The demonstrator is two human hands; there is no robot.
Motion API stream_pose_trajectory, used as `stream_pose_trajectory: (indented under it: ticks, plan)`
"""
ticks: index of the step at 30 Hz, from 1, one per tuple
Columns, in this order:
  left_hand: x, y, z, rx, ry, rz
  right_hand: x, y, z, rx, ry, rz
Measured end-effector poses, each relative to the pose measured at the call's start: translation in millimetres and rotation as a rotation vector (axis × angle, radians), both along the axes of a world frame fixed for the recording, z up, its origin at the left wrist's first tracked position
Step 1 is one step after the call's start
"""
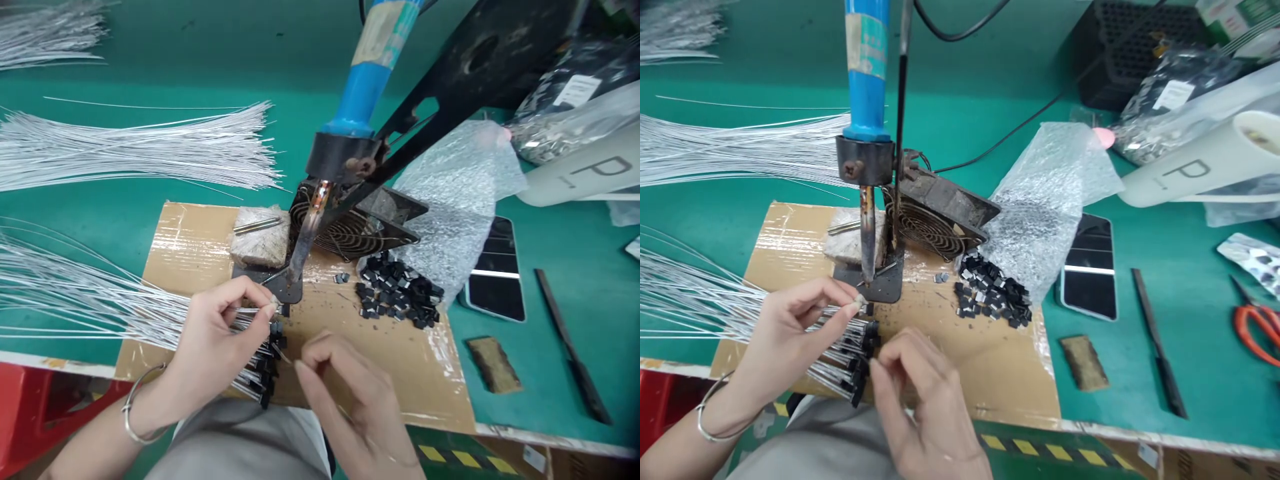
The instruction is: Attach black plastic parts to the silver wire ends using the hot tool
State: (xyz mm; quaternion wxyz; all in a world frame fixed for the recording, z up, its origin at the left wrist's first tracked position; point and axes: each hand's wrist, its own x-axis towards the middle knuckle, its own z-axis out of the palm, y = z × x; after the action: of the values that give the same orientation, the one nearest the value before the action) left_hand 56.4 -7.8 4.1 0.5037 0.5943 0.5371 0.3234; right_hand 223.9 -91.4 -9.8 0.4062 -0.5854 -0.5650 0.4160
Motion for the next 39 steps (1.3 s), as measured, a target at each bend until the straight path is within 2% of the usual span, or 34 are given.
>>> stream_pose_trajectory:
  ticks: [3, 7, 12, 15, 22, 27, 39]
  plan:
    - [1, 0, -0.4, -0.003, 0.005, 0.003, -8, 8, 3.3, 0.086, 0.041, 0.054]
    - [2, 1, 1.0, -0.006, -0.004, 0.018, -9, 15, 3.4, 0.149, 0.051, -0.085]
    - [2, 3, 2.3, -0.006, 0.027, 0.024, -6, 19, 0.3, 0.137, 0.064, -0.266]
    - [4, 4, 2.2, -0.004, 0.025, 0.020, -9, 19, -1.5, 0.111, 0.106, -0.324]
    - [8, 5, 2.9, -0.006, 0.042, 0.019, -14, 21, -2.5, 0.053, 0.139, -0.363]
    - [8, 7, 4.3, 0.007, 0.043, 0.022, -10, 23, -5.3, 0.065, 0.124, -0.325]
    - [11, 12, 9.0, 0.029, 0.054, 0.031, -14, 26, -2.5, 0.034, 0.182, -0.384]
